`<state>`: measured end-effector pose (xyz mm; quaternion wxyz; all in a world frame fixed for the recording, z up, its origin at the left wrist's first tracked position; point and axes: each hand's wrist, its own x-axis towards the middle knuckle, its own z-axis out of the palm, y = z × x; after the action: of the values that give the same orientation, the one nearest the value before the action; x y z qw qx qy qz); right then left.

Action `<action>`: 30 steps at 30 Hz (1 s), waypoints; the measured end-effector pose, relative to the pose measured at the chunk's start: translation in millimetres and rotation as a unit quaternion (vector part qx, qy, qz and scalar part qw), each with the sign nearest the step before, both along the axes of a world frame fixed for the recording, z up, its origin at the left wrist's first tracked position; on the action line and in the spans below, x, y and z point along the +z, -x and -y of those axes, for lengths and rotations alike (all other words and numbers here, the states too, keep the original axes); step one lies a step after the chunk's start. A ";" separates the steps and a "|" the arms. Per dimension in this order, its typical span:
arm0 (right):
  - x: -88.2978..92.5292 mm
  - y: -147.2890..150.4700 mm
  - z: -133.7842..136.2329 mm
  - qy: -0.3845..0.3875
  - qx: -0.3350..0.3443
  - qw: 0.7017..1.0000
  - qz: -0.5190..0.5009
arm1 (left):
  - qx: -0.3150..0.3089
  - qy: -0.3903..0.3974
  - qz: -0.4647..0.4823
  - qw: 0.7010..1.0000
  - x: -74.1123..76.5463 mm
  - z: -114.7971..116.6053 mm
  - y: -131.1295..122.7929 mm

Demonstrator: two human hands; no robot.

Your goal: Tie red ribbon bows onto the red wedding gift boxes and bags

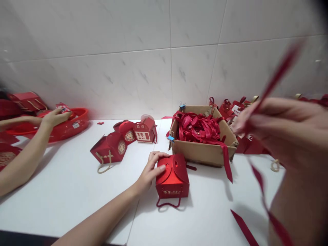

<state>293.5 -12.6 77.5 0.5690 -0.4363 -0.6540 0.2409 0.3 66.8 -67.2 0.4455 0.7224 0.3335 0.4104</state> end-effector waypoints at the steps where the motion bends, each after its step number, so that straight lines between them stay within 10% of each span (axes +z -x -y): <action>1: 0.0 8.7 -2.9 0.054 0.037 0.998 0.026 | 0.000 0.014 0.016 1.000 0.5 -0.6 0.1; 8: -14.1 51.2 -34.1 0.318 0.194 0.881 0.291 | -0.104 0.121 0.132 0.978 6.0 2.4 -1.9; 21: -20.3 42.8 -47.7 0.507 0.221 0.784 0.282 | -0.114 0.243 0.224 0.937 10.4 7.5 -3.0; 30: -27.2 47.8 -53.5 0.511 0.226 0.803 0.209 | -0.121 0.225 0.234 0.938 17.8 12.1 -4.0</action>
<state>245.7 40.9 50.3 0.0430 -0.5435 -0.6194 0.5649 4.3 54.7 -49.4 0.7085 0.5215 0.2130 0.4251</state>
